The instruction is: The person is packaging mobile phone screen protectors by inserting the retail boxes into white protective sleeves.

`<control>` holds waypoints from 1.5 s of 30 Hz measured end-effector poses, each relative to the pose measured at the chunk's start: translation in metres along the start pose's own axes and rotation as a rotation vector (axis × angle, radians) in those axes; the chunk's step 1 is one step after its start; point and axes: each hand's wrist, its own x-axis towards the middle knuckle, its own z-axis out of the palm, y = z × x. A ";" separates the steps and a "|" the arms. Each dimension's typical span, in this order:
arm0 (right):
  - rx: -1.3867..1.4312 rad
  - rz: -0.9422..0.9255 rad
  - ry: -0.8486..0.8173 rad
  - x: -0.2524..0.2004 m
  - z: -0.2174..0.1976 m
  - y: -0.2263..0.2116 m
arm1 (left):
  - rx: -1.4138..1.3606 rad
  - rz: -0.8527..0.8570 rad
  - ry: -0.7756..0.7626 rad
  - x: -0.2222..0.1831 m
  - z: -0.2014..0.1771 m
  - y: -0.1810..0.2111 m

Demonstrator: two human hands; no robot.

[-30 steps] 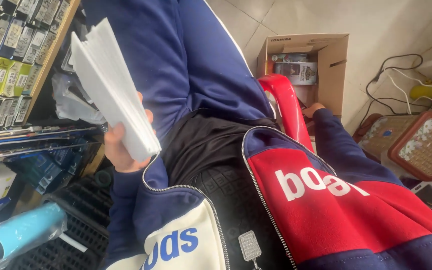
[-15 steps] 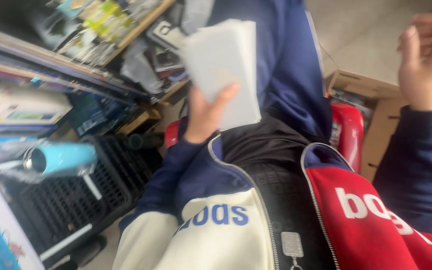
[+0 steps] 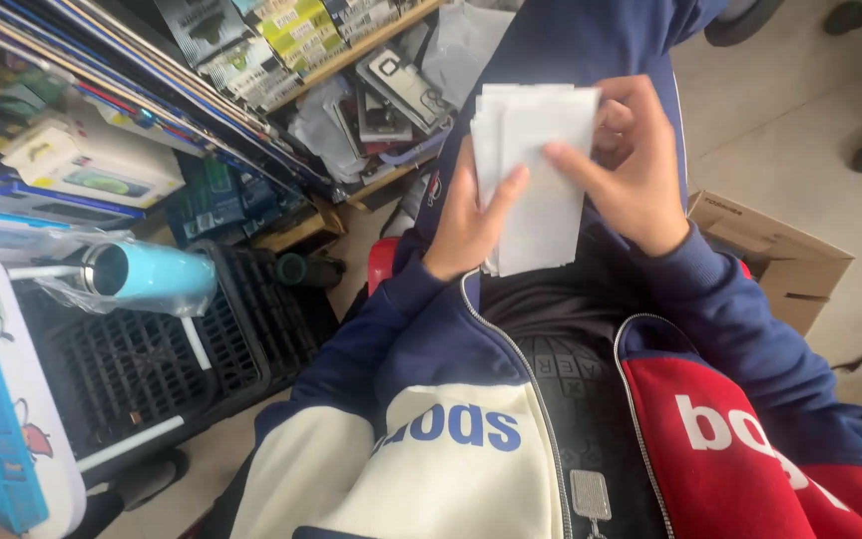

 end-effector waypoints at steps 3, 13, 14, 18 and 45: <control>0.056 0.013 0.053 -0.007 -0.003 0.003 | 0.018 0.017 0.033 -0.003 0.003 -0.002; 0.074 -0.030 0.191 -0.009 -0.013 -0.002 | 0.146 0.141 -0.053 -0.003 -0.001 0.000; 0.074 -0.029 0.192 -0.010 -0.011 -0.002 | 0.146 0.140 -0.055 -0.003 -0.002 -0.002; 0.121 -0.068 0.129 -0.010 -0.006 -0.004 | 0.119 0.127 -0.121 -0.003 -0.007 -0.012; 0.192 -0.009 0.287 -0.002 -0.031 0.019 | 0.162 0.229 -0.252 0.001 0.000 0.015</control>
